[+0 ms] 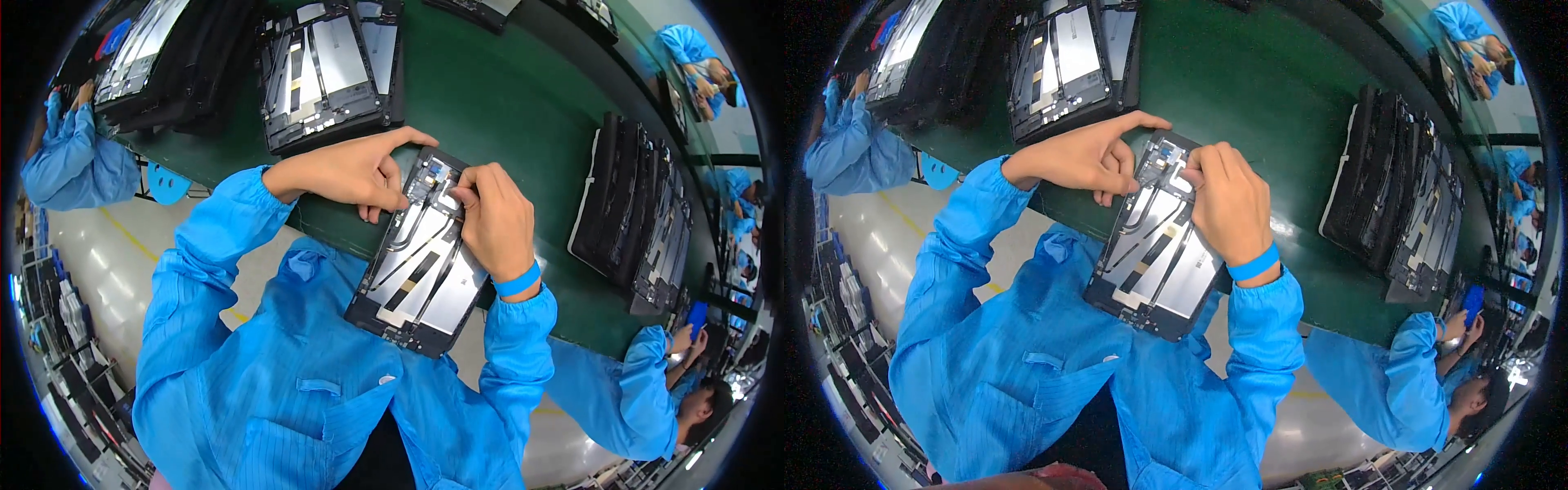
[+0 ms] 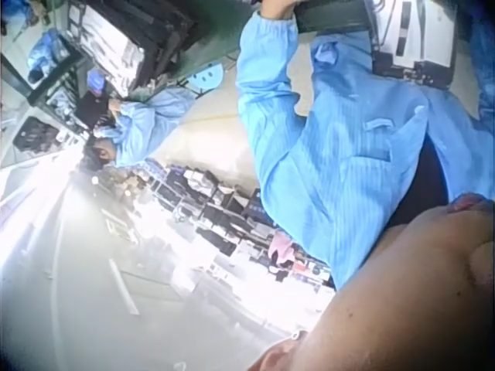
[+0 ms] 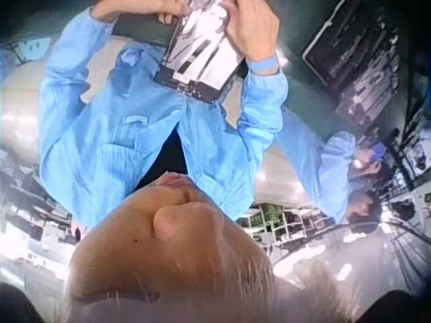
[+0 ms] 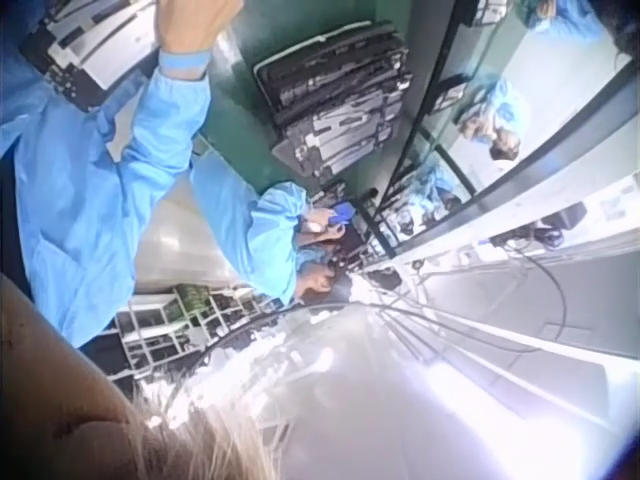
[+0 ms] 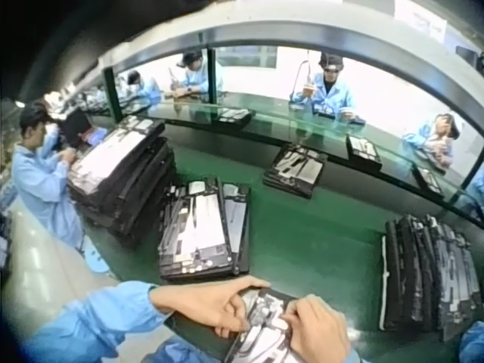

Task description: The person connects internal ribbon cables and small components by hand inside tablet housings on an assembly line.

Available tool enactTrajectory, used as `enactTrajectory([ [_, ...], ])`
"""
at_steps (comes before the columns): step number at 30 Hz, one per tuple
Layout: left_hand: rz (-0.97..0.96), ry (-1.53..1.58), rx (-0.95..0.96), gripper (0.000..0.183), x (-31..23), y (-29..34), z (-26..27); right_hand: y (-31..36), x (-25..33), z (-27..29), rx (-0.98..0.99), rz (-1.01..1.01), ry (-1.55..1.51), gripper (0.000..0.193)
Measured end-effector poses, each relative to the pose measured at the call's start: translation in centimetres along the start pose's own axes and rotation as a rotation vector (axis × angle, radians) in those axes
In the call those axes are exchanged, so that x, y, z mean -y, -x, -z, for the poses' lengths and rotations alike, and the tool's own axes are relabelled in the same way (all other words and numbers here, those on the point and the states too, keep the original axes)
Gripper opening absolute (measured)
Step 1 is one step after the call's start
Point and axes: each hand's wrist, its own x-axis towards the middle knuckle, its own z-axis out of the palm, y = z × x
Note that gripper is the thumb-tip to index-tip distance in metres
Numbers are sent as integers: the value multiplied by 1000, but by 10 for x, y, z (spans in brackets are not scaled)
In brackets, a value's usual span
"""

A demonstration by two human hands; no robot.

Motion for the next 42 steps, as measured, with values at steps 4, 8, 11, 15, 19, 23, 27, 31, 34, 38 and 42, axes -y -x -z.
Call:
enactTrajectory([
  [4, 21, -6, 34, 94, 0, -1, 1, 0, 2, 2, 30, 8, -14, 18],
  [8, 40, -4, 40, 95, -1, -2, 1, 1, 2, 4, 64, -26, -47, 18],
  [11, 63, -6, 45, 95, -3, -3, 2, 1, 1, 4, 62, -41, -64, 18],
  [15, 61, -8, 59, 95, -3, -3, 3, 1, -1, 5, 42, -15, -81, 17],
  [19, 58, -21, 59, 95, -3, -3, 2, 1, 1, 10, 79, -87, -131, 15],
  [23, 70, -45, 47, 95, -3, -4, 1, 0, -1, 14, 115, -109, -168, 14],
  [27, 76, -67, 56, 96, -4, -6, 3, -1, -3, 17, 135, -55, -167, 11],
  [31, 69, -38, 91, 96, -3, -6, 3, -2, -2, 20, 187, -58, -196, 12],
  [34, 72, -41, 95, 96, -5, -6, 2, -2, -2, 20, 190, -46, -201, 12],
  [38, 71, -43, 94, 94, -5, -5, 2, -1, -2, 21, 209, -33, -204, 11],
  [42, 51, -33, 82, 94, -5, -4, -1, -2, -2, 21, 241, -25, -203, 9],
])
